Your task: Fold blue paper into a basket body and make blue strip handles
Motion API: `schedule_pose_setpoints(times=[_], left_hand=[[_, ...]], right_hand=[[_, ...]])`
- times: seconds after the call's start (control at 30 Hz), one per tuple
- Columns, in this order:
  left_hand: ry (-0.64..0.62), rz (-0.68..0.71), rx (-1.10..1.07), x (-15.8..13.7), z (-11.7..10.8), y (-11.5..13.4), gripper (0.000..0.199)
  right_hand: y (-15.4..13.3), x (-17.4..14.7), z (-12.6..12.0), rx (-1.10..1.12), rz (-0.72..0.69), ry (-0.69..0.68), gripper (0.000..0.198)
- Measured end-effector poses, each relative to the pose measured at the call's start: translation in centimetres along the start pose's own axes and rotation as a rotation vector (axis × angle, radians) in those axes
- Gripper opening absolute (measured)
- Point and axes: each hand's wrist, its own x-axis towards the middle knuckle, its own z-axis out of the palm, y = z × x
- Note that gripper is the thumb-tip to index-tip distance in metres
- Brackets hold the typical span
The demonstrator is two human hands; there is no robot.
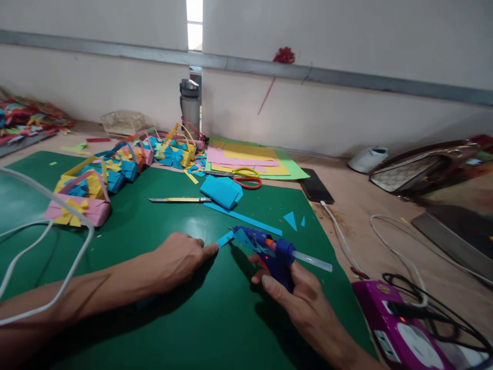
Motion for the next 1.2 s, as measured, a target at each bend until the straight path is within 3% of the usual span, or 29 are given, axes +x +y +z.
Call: schedule_pose_setpoints(times=[0.1, 0.2, 0.33, 0.6, 1.2], left_hand=[[0.03, 0.01, 0.03, 0.2, 0.0, -0.4, 0.039], [0.144, 0.066, 0.064, 0.6, 0.2, -0.8, 0.031], [0.246, 0.162, 0.07, 1.0, 0.0, -1.2, 0.037], [0.221, 0.198, 0.051, 1.6, -1.3, -1.0, 0.052], [0.308, 0.209, 0.023, 3.5, 0.0, -1.3, 0.057]], right_hand=[[-0.1, -0.1, 0.0, -0.007, 0.016, 0.011, 0.041], [-0.1, -0.1, 0.0, 0.004, 0.022, 0.026, 0.041], [-0.2, -0.1, -0.1, 0.003, 0.021, 0.061, 0.04], [-0.1, -0.3, -0.3, 0.019, 0.055, 0.08, 0.043], [0.0, -0.3, -0.5, -0.032, 0.014, 0.114, 0.041]])
